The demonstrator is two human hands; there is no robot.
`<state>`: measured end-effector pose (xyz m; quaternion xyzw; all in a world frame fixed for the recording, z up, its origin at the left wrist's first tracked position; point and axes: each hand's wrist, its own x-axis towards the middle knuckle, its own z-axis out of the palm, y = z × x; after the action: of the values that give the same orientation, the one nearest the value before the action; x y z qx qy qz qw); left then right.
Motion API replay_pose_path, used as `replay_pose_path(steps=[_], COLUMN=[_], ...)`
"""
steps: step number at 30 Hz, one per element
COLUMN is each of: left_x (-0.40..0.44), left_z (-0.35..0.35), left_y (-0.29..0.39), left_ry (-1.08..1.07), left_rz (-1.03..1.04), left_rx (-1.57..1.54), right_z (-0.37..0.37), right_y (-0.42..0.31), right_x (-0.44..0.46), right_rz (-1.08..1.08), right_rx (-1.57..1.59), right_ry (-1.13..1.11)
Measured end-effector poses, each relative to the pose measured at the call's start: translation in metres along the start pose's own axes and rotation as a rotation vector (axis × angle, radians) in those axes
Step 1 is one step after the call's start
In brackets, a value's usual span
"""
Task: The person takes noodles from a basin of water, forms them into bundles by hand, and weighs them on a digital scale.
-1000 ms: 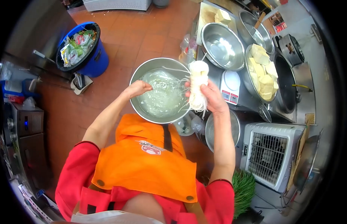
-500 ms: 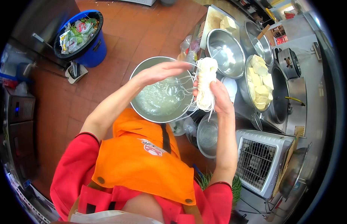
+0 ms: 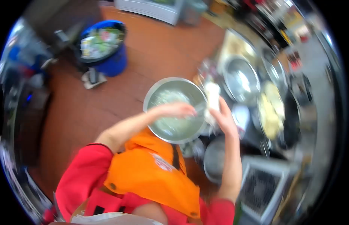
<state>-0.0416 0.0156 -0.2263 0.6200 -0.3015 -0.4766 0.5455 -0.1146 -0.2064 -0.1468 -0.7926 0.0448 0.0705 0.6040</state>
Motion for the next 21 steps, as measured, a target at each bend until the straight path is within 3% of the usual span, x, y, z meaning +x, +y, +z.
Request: replay_pose_path(steps=[1,2,3,4,5,6,8,9,10,12,14,15,16,18,19,21], left_x=[0.011,0.003,0.021,0.014,0.014,0.019,0.032,0.035,0.033,0.02,0.01,0.009,0.022,0.031,0.037,0.035], left_z=[-0.002,0.004,0.008,0.012,0.015,0.017,0.006,-0.006,-0.019,-0.033,-0.031,-0.023,-0.013,0.002,0.01,0.017], left_y=[-0.029,-0.02,-0.051,-0.05,-0.023,-0.022,-0.029,-0.031,-0.035,-0.038,-0.041,-0.042,-0.053,-0.052,-0.055,-0.051], left_ry=[0.017,0.022,0.091,0.175,0.087,0.193,0.294,0.289,0.282,0.279,0.289,0.201,0.267,0.398,0.455,0.398], left_rz=[0.154,0.09,0.289,0.358,0.107,0.275,0.277,0.296,0.31,0.271,0.175,0.273,0.384,0.288,0.365,0.353], left_rx=[0.243,0.338,0.538,0.574,0.599,0.653,0.68,0.642,0.602,0.398,0.078,-0.261,-0.371,-0.178,0.116,0.288], right_z=[0.011,0.013,0.02,0.029,0.035,0.039,0.045,0.051,0.063,0.063,0.056,0.054,0.036,0.026,0.028,0.035], right_y=[-0.009,0.015,0.014,0.024,0.034,0.044,0.077,0.066,0.064,0.016,-0.027,-0.037,-0.004,0.025,0.024,0.02], right_x=[0.006,0.017,0.019,0.02,0.018,0.012,0.01,0.007,0.005,-0.002,-0.01,-0.011,0.001,0.024,0.028,0.034], right_rz=[-0.045,-0.132,-0.19,-0.215,-0.292,-0.245,-0.27,-0.167,-0.231,0.171,0.142,0.13,-0.035,-0.104,-0.139,-0.204], right_rx=[-0.122,-0.304,-0.454,-0.59,-0.724,-0.836,-0.97,-0.955,-0.893,-0.738,-0.605,-0.536,-0.255,-0.059,-0.308,-0.801], right_ry=[-0.04,0.01,-0.012,-0.019,-0.05,-0.082,-0.122,-0.232,-0.236,-0.544,-0.461,-0.419,-0.324,-0.117,-0.091,-0.023])
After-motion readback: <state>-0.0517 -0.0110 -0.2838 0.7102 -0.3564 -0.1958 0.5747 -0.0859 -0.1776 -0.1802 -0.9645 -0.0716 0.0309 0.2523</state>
